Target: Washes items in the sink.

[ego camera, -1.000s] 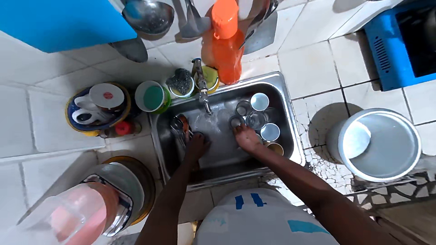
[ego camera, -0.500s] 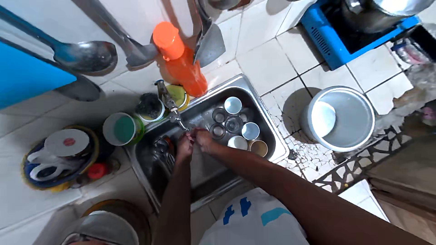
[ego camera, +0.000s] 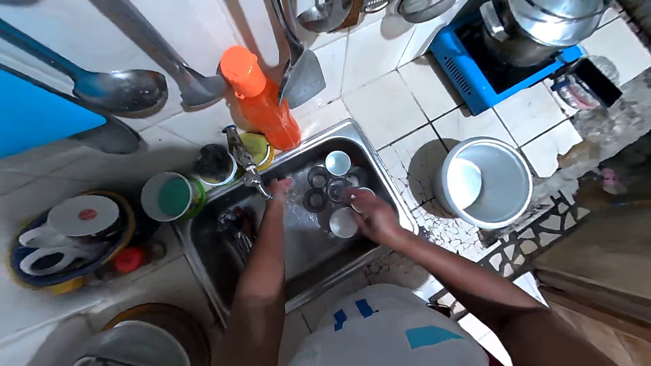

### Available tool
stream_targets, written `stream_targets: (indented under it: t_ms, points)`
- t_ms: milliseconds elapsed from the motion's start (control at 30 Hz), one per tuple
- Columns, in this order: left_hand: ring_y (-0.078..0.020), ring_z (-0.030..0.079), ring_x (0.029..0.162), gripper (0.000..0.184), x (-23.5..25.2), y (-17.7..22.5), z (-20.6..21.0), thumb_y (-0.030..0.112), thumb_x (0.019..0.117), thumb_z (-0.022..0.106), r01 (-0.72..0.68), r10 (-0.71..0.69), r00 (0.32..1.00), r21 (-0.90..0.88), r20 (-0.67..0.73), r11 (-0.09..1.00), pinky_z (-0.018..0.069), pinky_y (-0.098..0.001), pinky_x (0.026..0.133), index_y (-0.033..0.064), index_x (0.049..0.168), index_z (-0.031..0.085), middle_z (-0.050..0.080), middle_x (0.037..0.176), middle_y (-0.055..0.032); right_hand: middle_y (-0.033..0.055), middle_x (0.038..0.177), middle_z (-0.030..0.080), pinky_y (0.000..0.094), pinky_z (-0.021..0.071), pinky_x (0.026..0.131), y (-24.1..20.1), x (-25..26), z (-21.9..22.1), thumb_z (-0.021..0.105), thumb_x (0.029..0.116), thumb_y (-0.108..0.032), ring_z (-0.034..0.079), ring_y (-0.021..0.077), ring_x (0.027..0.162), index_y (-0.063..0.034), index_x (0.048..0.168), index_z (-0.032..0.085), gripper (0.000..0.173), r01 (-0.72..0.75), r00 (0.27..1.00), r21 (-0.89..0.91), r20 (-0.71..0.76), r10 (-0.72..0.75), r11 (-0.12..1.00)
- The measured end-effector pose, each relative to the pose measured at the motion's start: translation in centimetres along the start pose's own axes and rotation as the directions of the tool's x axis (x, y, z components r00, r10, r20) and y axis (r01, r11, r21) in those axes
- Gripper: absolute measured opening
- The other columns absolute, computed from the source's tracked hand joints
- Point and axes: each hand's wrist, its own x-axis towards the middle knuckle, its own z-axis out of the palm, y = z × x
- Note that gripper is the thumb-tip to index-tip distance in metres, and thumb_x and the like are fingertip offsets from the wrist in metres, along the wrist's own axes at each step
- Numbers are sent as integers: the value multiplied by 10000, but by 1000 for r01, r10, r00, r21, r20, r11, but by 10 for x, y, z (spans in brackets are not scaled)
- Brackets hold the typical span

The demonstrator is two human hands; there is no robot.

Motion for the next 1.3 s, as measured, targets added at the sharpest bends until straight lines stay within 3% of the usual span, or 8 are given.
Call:
stream_targets:
  t_ms: [100,267,367,500,767,933,1167,1300]
  points:
    - [-399,590,1237,375,0,5,-10,181,1109,411,-151,157,987,445,24,883,427,-546,1096,-96,1256,617,639,1268,-298,185,1505,542,594,381,1158,52,-43,-58,658,972,-181,452,393,1442,-92,1352,671,390,-176,980,-329,-152,132,928]
    - [-241,664,798,308,-21,4,-9,200,1002,638,-148,189,967,226,-171,963,569,-437,806,-95,1082,669,696,938,-197,280,1572,415,744,234,1162,109,-110,-104,746,914,-396,355,507,1469,-68,1582,374,831,-486,866,-512,-173,469,708]
    - [-297,677,831,294,-46,4,-13,180,942,701,-82,162,950,289,-267,954,569,-489,808,-80,1073,653,687,950,-220,288,1173,700,686,426,1041,115,-124,-102,645,987,-187,660,502,1120,-24,1438,546,490,-572,803,-523,-199,562,632]
    - [-404,644,1153,430,-74,-20,-25,102,902,715,-89,174,977,500,-125,862,508,-582,996,-20,1302,615,656,1236,-265,347,1097,689,740,491,856,86,-116,-113,561,1037,-151,662,570,1039,5,1289,646,308,-618,757,-510,-181,628,598]
    - [-338,565,1285,414,-177,-63,-43,238,997,672,3,-3,1000,13,16,1000,478,-530,1045,34,1351,610,575,1418,-203,282,794,677,690,494,618,-54,-96,-148,678,937,-167,669,496,701,62,984,704,235,16,984,-434,167,63,901]
    - [-286,533,1335,563,-255,-53,-64,419,1126,278,63,-85,995,-367,-43,928,478,-490,1042,36,1489,473,538,1477,-161,109,828,742,500,580,657,-100,-54,-85,637,923,-220,718,295,720,-56,961,744,199,530,808,-118,371,-458,840]
    - [-144,593,935,725,-263,-67,-101,597,1081,106,-142,-143,869,-515,-474,845,521,-382,822,74,1267,574,621,1048,-54,218,1013,714,636,525,865,-130,28,63,591,1038,-246,693,421,981,-34,1188,678,274,391,571,-14,788,-231,920]
    - [-242,441,1413,715,-242,-58,-99,596,1086,169,-134,-54,898,-388,-437,912,412,-491,1121,113,1572,373,421,1578,-114,219,1063,721,639,533,866,-115,46,127,571,1043,-228,694,426,1018,-64,1243,680,280,332,677,-91,716,-170,939]
